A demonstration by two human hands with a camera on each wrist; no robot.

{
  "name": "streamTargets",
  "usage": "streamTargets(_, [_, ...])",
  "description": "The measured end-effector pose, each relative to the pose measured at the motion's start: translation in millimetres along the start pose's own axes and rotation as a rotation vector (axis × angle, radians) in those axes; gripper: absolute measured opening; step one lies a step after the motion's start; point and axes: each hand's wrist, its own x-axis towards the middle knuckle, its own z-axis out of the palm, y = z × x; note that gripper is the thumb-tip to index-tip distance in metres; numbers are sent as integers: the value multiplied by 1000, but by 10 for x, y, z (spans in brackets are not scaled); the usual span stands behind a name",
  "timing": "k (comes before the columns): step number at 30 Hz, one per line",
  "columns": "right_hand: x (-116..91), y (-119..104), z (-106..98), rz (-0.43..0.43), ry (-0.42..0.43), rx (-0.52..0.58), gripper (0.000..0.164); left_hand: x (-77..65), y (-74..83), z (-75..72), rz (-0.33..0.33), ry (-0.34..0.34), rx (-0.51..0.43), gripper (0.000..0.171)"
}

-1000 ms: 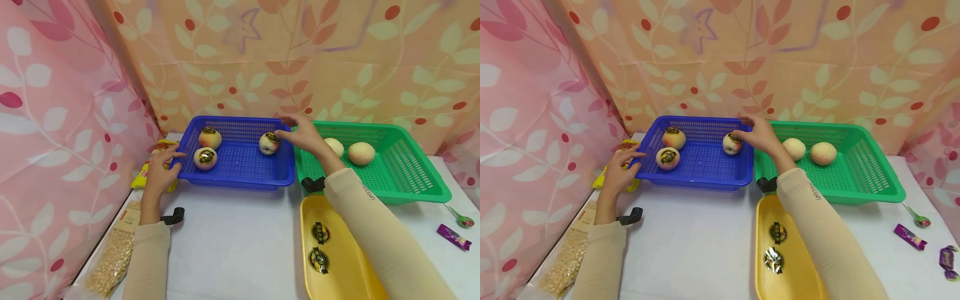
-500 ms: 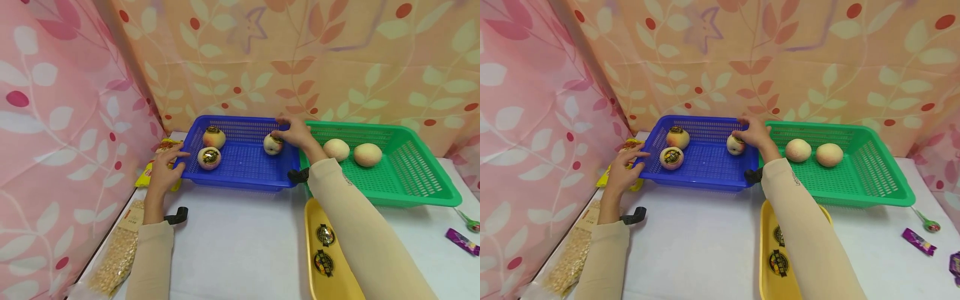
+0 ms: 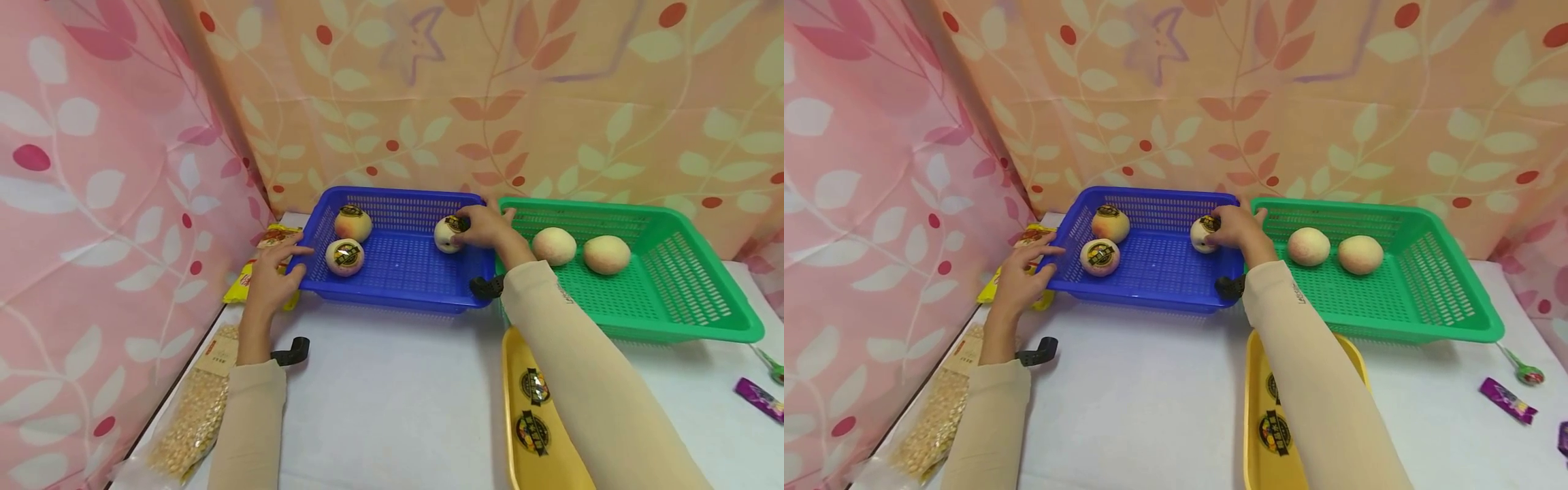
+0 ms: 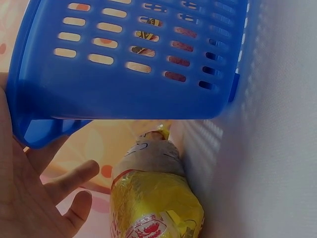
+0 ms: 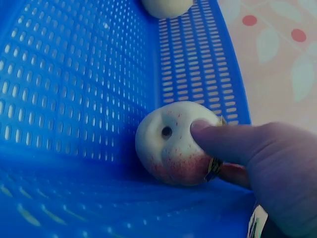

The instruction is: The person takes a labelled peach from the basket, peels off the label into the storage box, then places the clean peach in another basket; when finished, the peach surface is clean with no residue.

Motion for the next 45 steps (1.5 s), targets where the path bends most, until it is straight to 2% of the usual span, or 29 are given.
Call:
streamTargets(9, [9,-87,37,-100,57,-72,51,-6,2,-8,-20,5,-4,36])
streamTargets(20, [34,-53,85,-159,76,-70,54,-6,11,14,2,19,-25,36])
streamTargets(26, [69,-37,99,-164,79,-79,57,-9,13,12,0,10,-32,36])
streamTargets(34, [81,-29,110,-165,42,-46,56,-6,6,16,-9,2,-58,36])
streamTargets(40, [100,-33,128,-154,33,-123,70,-12,10,13,-21,-5,-50,35])
streamTargets(45, [109,-30,135,-158,26,-133,66,-11,0,13,-25,-2,-50,35])
